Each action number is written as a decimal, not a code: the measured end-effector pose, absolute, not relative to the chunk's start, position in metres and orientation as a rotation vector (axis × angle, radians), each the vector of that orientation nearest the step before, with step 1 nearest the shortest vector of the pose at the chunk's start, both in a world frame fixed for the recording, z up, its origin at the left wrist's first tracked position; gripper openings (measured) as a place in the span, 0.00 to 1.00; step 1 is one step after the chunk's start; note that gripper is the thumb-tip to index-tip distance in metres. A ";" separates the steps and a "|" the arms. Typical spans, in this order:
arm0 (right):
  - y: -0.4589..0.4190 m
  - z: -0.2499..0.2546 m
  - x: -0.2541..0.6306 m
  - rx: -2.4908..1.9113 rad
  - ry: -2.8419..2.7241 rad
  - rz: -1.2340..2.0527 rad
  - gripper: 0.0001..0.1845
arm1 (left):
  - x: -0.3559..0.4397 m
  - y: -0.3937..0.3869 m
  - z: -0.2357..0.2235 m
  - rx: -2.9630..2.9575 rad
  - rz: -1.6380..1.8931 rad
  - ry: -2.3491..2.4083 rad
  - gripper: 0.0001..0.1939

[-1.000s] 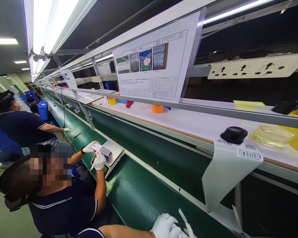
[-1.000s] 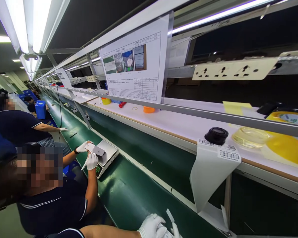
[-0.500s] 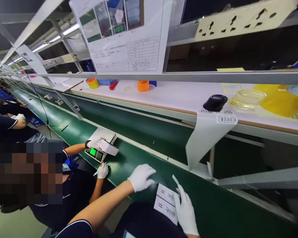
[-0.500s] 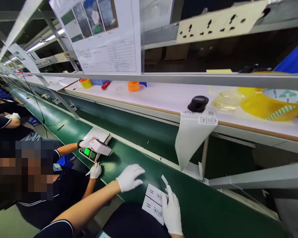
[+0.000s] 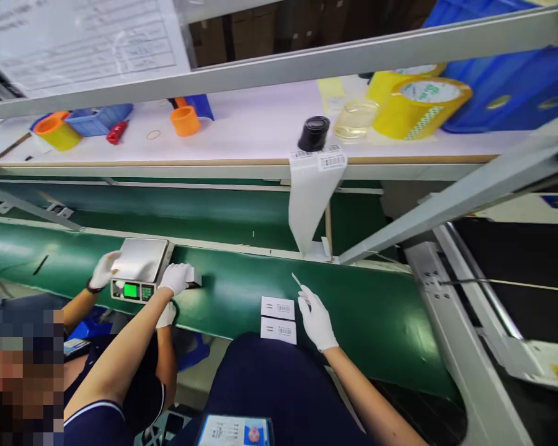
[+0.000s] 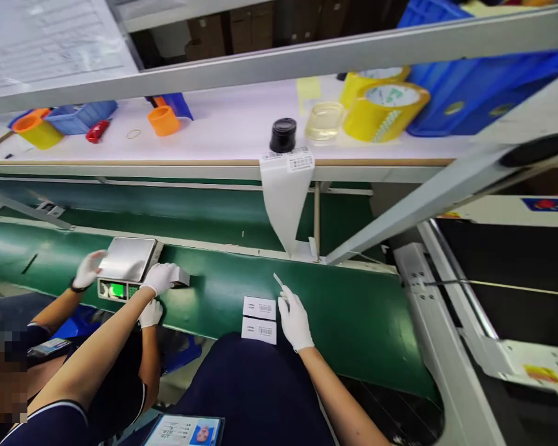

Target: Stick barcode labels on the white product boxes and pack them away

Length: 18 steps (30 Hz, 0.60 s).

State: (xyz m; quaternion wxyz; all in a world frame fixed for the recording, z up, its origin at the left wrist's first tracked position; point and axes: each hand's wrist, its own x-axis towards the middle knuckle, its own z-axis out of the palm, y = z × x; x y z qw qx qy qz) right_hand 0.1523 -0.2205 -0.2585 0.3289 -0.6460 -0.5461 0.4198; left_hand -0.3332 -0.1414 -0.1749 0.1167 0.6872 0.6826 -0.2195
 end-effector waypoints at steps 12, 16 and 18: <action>-0.191 -0.235 0.188 -1.772 -1.326 1.250 0.17 | -0.046 -0.086 -0.226 2.184 -0.199 1.286 0.35; -0.182 -0.216 0.191 -1.842 -1.493 1.344 0.14 | -0.055 -0.089 -0.249 1.968 -0.162 1.082 0.41; -0.177 -0.210 0.188 -1.859 -1.508 1.418 0.11 | -0.076 -0.093 -0.258 1.837 -0.064 1.085 0.42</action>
